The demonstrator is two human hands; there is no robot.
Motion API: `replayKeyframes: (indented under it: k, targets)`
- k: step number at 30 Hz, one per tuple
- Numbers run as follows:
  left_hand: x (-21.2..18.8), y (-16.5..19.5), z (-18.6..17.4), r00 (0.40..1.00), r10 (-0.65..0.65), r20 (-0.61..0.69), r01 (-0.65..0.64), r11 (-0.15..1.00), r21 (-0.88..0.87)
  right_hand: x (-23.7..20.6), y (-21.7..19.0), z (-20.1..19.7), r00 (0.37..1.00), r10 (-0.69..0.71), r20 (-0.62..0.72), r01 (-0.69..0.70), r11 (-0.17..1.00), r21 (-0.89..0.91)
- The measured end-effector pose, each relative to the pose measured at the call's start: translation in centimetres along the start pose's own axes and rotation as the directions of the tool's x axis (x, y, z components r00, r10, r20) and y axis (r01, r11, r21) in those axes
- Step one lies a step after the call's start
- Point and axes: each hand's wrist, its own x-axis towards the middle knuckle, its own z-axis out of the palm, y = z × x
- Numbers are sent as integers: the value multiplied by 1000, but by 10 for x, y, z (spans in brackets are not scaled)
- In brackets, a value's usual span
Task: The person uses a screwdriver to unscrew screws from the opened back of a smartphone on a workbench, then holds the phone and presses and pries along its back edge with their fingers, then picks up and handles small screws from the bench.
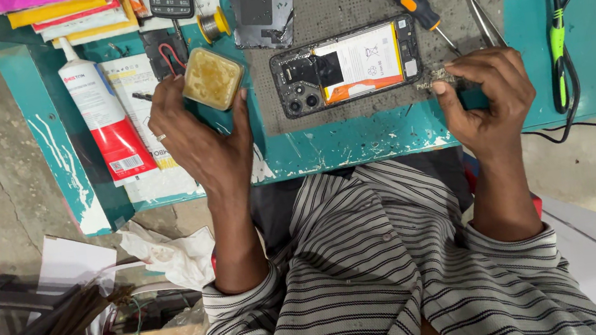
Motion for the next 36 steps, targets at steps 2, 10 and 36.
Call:
replayKeyframes:
  k: [2,10,36]
  targets:
    - [2,-2,0,1000,11,-1,-11,1000,-8,0,0,0,1000,2,0,-2,1000,3]
    - [13,-14,0,999,-24,-46,26,998,51,0,4,2,1000,-4,-4,4,1000,16]
    - [-19,51,-2,960,153,234,-111,977,-185,7,-7,5,984,-109,140,129,980,-149]
